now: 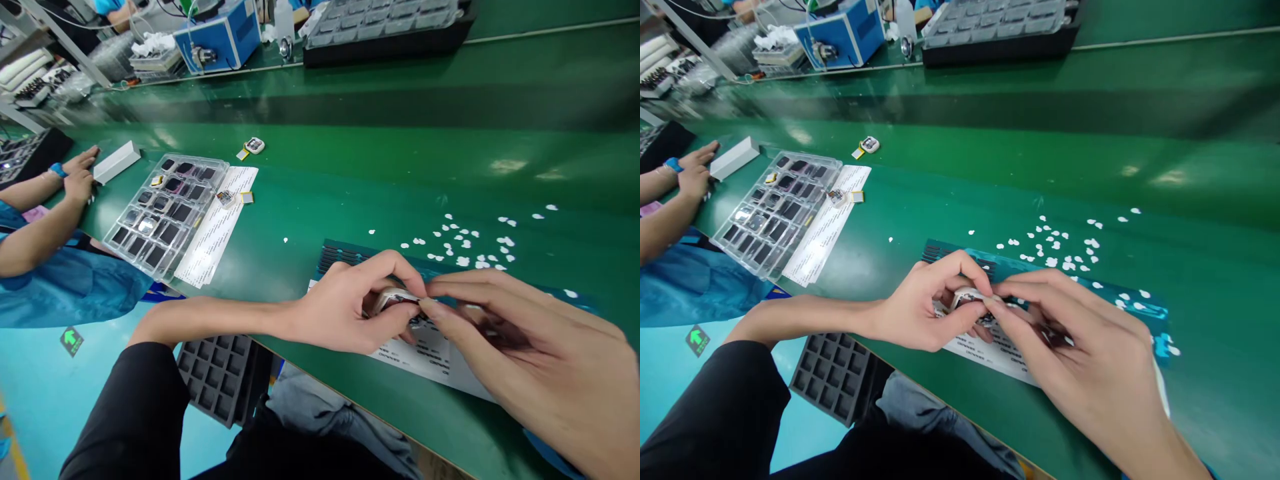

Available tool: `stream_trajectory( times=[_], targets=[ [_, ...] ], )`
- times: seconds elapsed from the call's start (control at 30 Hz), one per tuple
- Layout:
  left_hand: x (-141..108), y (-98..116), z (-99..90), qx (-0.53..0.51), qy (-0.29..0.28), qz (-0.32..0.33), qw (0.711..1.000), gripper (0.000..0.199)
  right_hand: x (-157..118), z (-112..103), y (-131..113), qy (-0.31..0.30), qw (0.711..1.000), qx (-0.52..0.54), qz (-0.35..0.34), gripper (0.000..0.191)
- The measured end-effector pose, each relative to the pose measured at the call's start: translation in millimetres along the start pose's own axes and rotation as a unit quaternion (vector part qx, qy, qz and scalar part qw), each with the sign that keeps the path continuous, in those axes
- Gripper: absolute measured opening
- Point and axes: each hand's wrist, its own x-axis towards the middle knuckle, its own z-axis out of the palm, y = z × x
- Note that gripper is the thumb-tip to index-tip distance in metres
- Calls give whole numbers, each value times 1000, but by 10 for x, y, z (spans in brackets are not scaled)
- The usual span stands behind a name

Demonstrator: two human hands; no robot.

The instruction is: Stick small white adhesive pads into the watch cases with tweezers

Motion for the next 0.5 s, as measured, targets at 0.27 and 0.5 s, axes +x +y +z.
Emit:
stream_trajectory(
  times=[0.27, 0.5],
  targets=[
    [-15, -19, 28, 5, -4, 28, 1000, 22, -34, 35, 28, -18, 996, 50, 68, 19],
    [-45, 2, 22, -3, -26, 45, 999, 25, -2, -58, -11, 11, 999, 4, 46, 32]
  ],
)
